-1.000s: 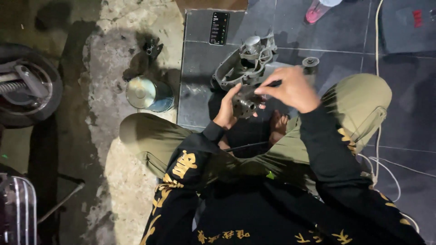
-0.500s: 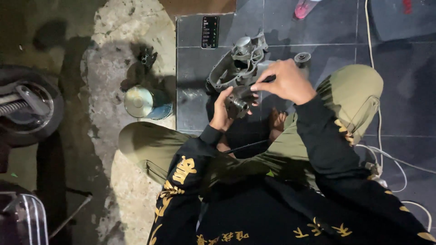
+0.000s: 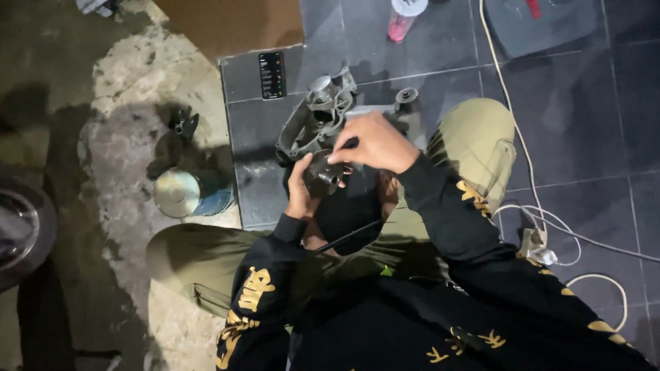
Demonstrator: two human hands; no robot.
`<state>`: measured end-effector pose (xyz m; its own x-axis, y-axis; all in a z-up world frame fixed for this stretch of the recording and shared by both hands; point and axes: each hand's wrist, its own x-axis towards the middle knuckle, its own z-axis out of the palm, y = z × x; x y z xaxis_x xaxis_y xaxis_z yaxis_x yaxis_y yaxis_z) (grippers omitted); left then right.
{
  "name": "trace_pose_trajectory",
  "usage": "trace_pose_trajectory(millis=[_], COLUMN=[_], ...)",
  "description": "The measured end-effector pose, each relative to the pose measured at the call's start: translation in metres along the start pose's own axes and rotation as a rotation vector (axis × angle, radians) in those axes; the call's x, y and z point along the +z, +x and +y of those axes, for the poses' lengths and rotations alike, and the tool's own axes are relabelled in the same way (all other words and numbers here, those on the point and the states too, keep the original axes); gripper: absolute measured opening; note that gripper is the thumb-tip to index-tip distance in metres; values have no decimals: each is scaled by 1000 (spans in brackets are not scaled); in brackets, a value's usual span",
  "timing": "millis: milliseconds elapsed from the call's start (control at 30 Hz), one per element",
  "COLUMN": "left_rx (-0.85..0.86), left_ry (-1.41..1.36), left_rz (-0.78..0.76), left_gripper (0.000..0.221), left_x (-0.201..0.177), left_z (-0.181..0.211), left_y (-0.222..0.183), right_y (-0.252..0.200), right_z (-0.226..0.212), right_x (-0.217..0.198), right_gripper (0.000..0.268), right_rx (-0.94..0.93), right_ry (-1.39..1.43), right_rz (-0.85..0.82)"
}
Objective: The person sits on the floor and uses a small tool to scrape and clean the surface of a metallic mechanical part, likely a stator or rotor. They rotate the part to access different areas and continue the cleaning process.
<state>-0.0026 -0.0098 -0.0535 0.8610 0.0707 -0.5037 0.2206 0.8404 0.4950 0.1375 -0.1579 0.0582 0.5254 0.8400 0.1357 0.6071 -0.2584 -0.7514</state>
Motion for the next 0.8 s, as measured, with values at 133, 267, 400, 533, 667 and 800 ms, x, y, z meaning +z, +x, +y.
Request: trace_pose_trajectory(millis=[133, 267, 400, 533, 667, 800], left_rx=[-3, 2, 61, 123, 117, 290], left_ry=[-56, -99, -110, -47, 62, 383], left_rz=[27, 131, -9, 128, 145, 142], left_gripper=[58, 50, 56, 58, 65, 72], left_x=[13, -52, 20, -3, 26, 81], left_z=[7, -18, -1, -10, 19, 70], left_y=[-6, 35, -7, 13, 7, -18], right_y=[0, 3, 1, 0, 4, 18], right_z=[-3, -20, -22, -31, -42, -53], right_x=[0, -2, -10, -4, -20, -35], right_gripper=[18, 18, 10, 12, 12, 12], right_rx=[38, 31, -35, -32, -22, -27], right_ry=[-4, 101, 30, 82, -98, -96], right_rz=[33, -47, -8, -109, -33, 34])
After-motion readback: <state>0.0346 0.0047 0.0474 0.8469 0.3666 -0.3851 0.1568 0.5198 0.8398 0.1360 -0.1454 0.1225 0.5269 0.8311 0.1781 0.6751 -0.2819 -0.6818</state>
